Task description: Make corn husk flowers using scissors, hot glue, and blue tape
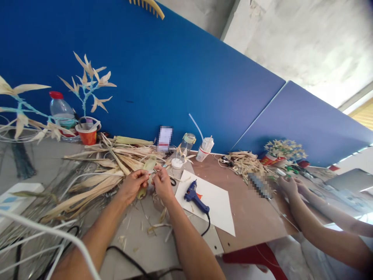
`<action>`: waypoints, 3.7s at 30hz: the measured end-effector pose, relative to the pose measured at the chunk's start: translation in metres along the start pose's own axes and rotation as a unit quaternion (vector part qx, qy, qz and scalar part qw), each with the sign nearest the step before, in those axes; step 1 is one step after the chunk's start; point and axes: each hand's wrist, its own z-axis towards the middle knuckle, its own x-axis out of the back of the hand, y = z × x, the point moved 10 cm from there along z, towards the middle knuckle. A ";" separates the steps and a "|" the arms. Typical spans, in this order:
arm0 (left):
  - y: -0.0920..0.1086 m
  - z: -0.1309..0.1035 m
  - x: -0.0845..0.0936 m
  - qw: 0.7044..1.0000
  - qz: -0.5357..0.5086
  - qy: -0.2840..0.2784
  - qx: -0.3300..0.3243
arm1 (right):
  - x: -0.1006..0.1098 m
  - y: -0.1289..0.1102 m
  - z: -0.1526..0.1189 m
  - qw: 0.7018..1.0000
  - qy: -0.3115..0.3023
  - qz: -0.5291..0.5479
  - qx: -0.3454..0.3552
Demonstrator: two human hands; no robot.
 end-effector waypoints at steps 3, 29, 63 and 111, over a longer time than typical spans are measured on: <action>-0.001 -0.001 -0.002 1.000 0.009 -0.007 0.007 | 0.000 0.002 0.000 1.000 0.007 0.004 -0.015; -0.006 -0.001 -0.008 0.999 0.008 -0.040 0.009 | -0.009 0.040 -0.012 0.960 0.000 0.180 -0.213; 0.009 -0.006 -0.009 0.998 -0.056 -0.002 -0.003 | 0.010 -0.001 -0.001 0.994 0.038 -0.098 -0.009; -0.003 -0.004 -0.008 0.997 -0.063 0.002 0.033 | 0.009 -0.009 -0.001 0.999 0.016 -0.003 -0.030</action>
